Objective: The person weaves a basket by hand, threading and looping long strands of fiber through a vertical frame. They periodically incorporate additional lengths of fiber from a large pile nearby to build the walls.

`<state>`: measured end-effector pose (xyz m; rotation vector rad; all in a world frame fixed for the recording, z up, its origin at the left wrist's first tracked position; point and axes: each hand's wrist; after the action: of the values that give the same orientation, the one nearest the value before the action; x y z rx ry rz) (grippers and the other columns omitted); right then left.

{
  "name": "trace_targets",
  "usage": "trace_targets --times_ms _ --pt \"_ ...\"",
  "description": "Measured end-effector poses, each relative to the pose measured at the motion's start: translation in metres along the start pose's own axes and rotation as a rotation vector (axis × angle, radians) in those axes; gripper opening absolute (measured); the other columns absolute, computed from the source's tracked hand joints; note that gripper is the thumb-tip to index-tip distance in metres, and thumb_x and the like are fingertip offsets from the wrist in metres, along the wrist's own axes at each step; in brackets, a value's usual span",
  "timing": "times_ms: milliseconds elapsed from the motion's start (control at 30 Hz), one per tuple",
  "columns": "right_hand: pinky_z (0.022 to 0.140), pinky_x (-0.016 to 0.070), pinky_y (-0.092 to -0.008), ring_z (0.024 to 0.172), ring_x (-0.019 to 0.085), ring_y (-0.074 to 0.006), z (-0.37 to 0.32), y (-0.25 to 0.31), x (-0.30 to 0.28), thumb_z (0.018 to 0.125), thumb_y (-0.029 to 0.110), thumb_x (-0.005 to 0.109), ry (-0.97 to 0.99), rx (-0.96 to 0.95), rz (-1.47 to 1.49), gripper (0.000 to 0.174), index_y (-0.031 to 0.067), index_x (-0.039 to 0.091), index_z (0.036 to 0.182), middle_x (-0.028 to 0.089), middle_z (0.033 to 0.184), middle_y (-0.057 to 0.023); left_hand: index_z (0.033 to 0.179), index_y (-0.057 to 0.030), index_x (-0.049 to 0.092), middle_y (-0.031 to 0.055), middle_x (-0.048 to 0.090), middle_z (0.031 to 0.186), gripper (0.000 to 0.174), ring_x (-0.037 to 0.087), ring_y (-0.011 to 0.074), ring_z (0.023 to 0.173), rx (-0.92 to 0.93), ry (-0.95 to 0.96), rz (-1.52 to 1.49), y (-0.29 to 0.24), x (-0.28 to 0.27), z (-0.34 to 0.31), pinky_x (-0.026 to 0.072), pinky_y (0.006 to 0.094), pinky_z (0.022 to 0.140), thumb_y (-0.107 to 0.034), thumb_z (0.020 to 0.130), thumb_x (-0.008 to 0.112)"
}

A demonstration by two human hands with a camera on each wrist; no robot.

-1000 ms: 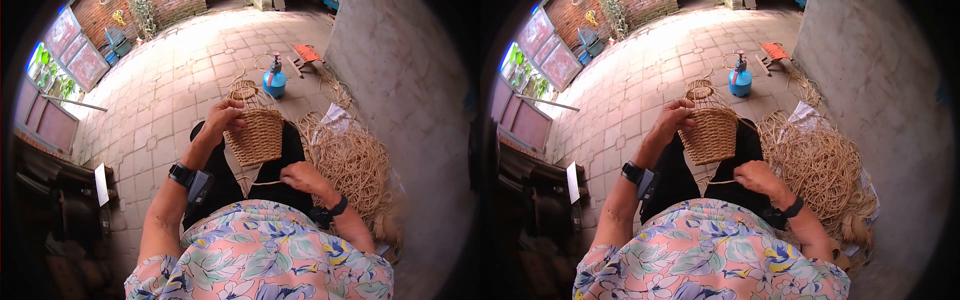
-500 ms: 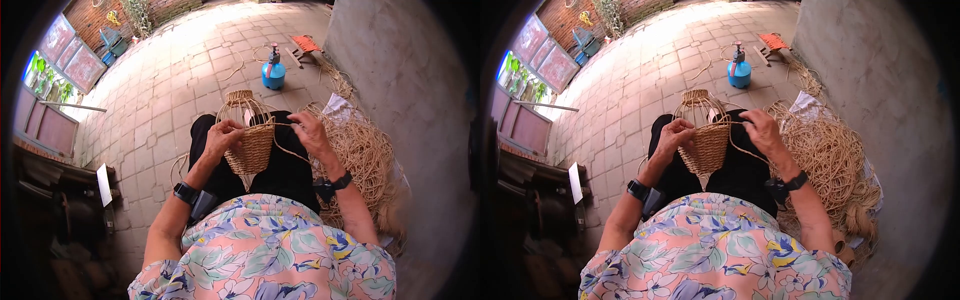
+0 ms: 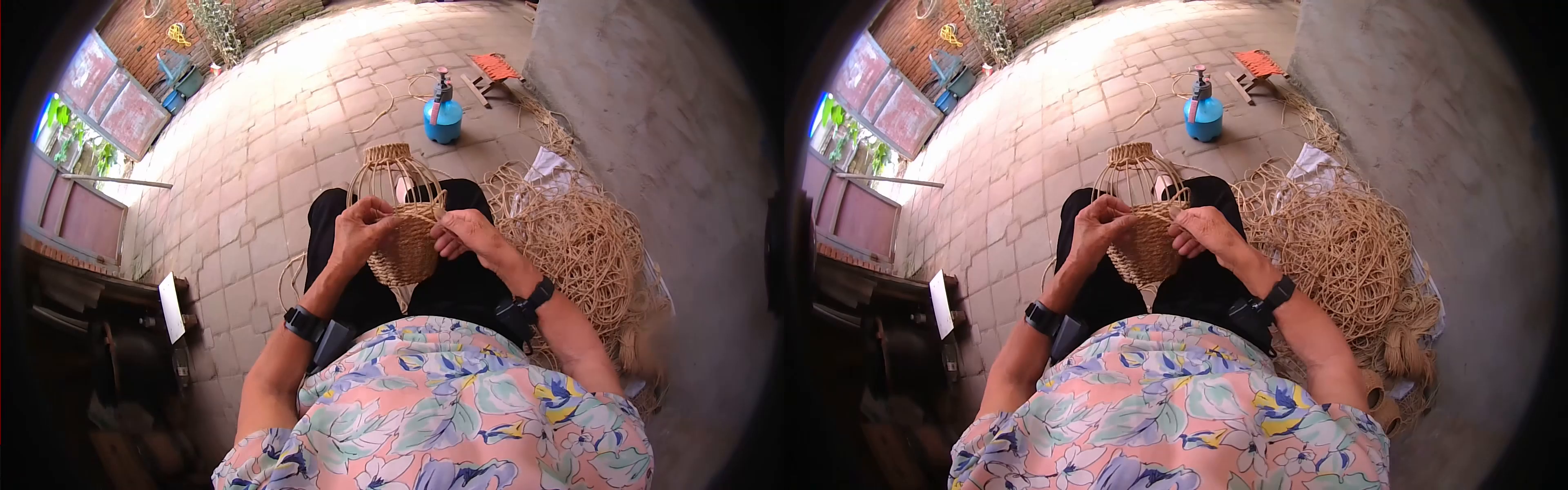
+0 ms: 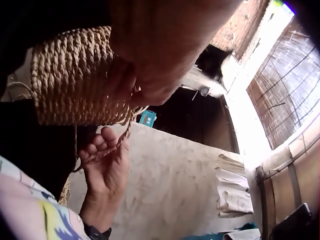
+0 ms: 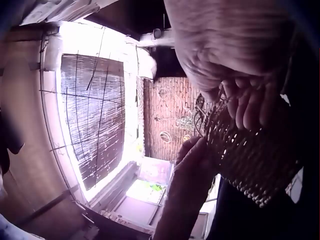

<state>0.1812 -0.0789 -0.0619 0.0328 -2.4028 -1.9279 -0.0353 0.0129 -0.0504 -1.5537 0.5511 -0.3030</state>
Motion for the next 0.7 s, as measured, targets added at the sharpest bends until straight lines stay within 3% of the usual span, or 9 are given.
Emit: trace_targets --times_ms 33,100,167,300,367,500,567,633,700 --pt "0.057 0.0523 -0.0264 0.060 0.061 -0.0144 0.003 -0.003 0.001 0.093 0.048 0.054 -0.049 0.127 0.151 0.050 -0.0002 0.062 0.083 0.063 0.072 -0.0074 0.091 -0.0034 0.061 0.0021 0.063 0.071 0.016 0.059 0.0065 0.063 0.051 -0.020 0.024 0.000 0.003 -0.002 0.0476 0.0206 0.056 -0.011 0.083 0.072" --pt "0.050 0.0486 -0.0244 0.054 0.058 -0.0129 0.010 -0.003 0.006 0.092 0.046 0.058 -0.077 0.119 0.227 0.045 0.0019 0.061 0.084 0.060 0.068 -0.0061 0.089 -0.0030 0.061 0.0020 0.063 0.071 0.016 0.059 0.0061 0.064 0.095 -0.041 0.050 -0.010 0.010 -0.010 0.0481 0.0209 0.057 -0.010 0.082 0.073" --pt "0.047 0.0452 -0.0247 0.054 0.057 -0.0129 0.018 -0.010 0.006 0.088 0.045 0.063 -0.153 0.163 0.217 0.043 0.0031 0.060 0.081 0.059 0.065 -0.0054 0.086 -0.0028 0.063 0.0016 0.064 0.071 0.015 0.060 0.0053 0.066 0.276 -0.127 0.353 -0.021 0.016 -0.014 0.0494 0.0209 0.060 -0.009 0.079 0.075" --pt "0.046 0.0431 -0.0234 0.051 0.054 -0.0110 0.024 -0.019 0.004 0.085 0.040 0.068 -0.128 0.116 0.337 0.036 0.0047 0.060 0.081 0.056 0.062 -0.0028 0.086 -0.0028 0.063 0.0017 0.065 0.071 0.016 0.059 0.0039 0.067 0.319 -0.153 0.412 -0.020 0.019 -0.011 0.0495 0.0211 0.062 -0.010 0.078 0.076" --pt "0.050 0.0449 -0.0216 0.055 0.053 -0.0092 0.023 -0.017 0.006 0.087 0.033 0.066 -0.254 -0.014 0.361 0.028 0.0050 0.061 0.085 0.057 0.067 -0.0017 0.086 -0.0032 0.063 0.0015 0.065 0.071 0.017 0.058 0.0038 0.067 0.290 -0.150 0.399 -0.018 0.017 -0.011 0.0489 0.0211 0.061 -0.010 0.077 0.076" --pt "0.058 0.0476 -0.0205 0.064 0.056 -0.0073 0.015 0.011 0.000 0.091 0.021 0.062 -0.260 -0.236 0.427 0.017 0.0044 0.061 0.092 0.059 0.074 -0.0013 0.085 -0.0035 0.065 0.0039 0.064 0.068 0.018 0.061 0.0082 0.063 0.203 -0.090 0.253 -0.003 0.012 -0.010 0.0503 0.0238 0.060 -0.013 0.074 0.076" --pt "0.064 0.0492 -0.0201 0.071 0.058 -0.0065 0.017 0.025 0.004 0.093 0.013 0.058 -0.158 -0.321 0.271 0.012 0.0031 0.059 0.100 0.061 0.081 -0.0019 0.084 -0.0030 0.065 0.0033 0.064 0.068 0.018 0.060 0.0076 0.064 0.188 -0.080 0.208 0.003 0.012 -0.009 0.0497 0.0232 0.060 -0.013 0.074 0.076" --pt "0.066 0.0495 -0.0218 0.072 0.058 -0.0071 0.028 0.031 0.006 0.091 0.009 0.060 -0.126 -0.346 0.248 0.009 0.0017 0.062 0.095 0.062 0.081 -0.0024 0.083 -0.0025 0.065 0.0026 0.063 0.069 0.018 0.059 0.0070 0.065 0.175 -0.075 0.162 0.005 0.010 -0.007 0.0490 0.0226 0.061 -0.013 0.073 0.076" --pt "0.066 0.0499 -0.0268 0.069 0.059 -0.0120 0.040 0.037 0.010 0.087 0.008 0.063 -0.186 -0.519 -0.318 0.008 0.0010 0.064 0.088 0.063 0.082 -0.0073 0.085 -0.0034 0.063 -0.0019 0.061 0.071 0.018 0.055 0.0039 0.063 0.099 -0.028 0.115 0.003 0.007 -0.003 0.0457 0.0198 0.057 -0.011 0.076 0.077"
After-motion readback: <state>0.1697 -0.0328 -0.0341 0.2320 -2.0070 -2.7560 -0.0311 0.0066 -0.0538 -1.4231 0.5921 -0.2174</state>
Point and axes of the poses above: each hand's wrist, its own z-axis towards the middle knuckle, its own x-axis out of the palm, y = z × x
